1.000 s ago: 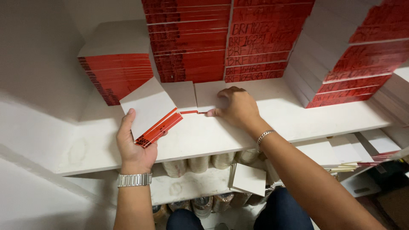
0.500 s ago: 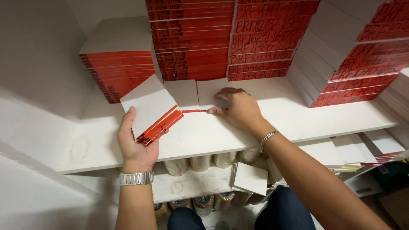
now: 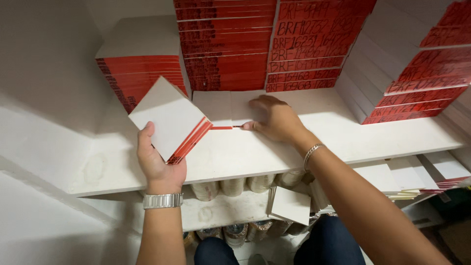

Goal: The person organizes a stack of small white books with red spines on a white shelf. They pick up the books, separate them into smaller groups, and place them back onto the shelf in neat rows.

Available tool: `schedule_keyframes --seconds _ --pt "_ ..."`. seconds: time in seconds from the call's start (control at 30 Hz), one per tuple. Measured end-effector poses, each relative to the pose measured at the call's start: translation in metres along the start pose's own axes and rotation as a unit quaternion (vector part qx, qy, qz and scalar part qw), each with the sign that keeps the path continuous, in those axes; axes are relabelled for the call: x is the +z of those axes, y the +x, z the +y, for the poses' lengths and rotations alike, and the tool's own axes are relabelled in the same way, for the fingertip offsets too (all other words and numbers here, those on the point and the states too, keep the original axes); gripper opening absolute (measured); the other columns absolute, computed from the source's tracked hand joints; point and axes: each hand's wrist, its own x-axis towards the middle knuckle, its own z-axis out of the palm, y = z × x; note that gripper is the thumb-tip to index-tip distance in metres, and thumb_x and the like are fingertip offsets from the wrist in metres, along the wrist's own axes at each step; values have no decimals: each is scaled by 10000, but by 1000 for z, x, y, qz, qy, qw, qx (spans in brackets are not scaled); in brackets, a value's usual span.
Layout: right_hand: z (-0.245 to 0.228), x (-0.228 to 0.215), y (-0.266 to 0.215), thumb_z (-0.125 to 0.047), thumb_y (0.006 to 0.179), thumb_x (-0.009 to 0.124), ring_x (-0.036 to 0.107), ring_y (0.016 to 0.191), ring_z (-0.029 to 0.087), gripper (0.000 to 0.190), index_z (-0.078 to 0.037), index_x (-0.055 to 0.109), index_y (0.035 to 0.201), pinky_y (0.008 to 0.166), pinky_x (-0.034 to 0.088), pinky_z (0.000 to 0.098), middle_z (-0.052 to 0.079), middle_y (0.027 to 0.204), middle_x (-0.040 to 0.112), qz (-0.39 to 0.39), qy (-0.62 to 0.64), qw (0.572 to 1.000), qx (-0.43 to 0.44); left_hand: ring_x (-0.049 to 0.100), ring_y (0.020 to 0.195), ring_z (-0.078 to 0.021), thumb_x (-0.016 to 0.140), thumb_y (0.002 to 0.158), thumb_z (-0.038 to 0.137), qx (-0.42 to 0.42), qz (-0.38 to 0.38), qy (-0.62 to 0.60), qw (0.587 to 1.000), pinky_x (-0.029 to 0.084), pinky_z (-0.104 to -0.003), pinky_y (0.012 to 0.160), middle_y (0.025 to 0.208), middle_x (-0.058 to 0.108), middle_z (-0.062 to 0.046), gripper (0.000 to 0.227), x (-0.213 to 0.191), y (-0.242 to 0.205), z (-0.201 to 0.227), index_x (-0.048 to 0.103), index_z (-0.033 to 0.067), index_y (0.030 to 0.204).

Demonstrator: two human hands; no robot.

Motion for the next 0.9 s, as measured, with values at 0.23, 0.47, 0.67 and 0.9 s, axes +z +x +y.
schedule_keyframes --seconds 0.23,0.47,0.67,0.9 --pt "10 -4 6 -530 843 765 534 1374 407 604 -202 676 1342 1144 429 539 140 1471 588 -23 37 999 -28 725 1036 -308 759 808 308 32 40 -63 997 584 -502 979 1139 738 -93 356 33 -6 -11 695 134 1112" --pt "16 -17 -2 -488 827 783 506 1394 428 586 -190 687 1323 1164 403 565 149 1480 586 -45 80 995 -46 737 1029 -308 743 810 275 40 74 -31 996 594 -474 960 1139 747 -127 352 37 -11 -11 707 109 1118" --pt "17 -14 -2 -480 899 719 459 1426 444 543 -179 671 1349 1167 392 578 162 1498 562 -56 68 994 -59 742 1022 -312 745 813 268 33 82 -32 996 597 -485 953 1149 751 -133 376 31 -6 -19 711 98 1146" --pt "13 -5 3 -635 848 707 389 1469 463 646 -234 666 1353 1199 326 618 128 1531 526 -3 -3 996 -94 725 1084 -341 748 782 306 3 109 -14 994 579 -577 982 1204 736 -114 480 38 -13 -7 678 113 1217"
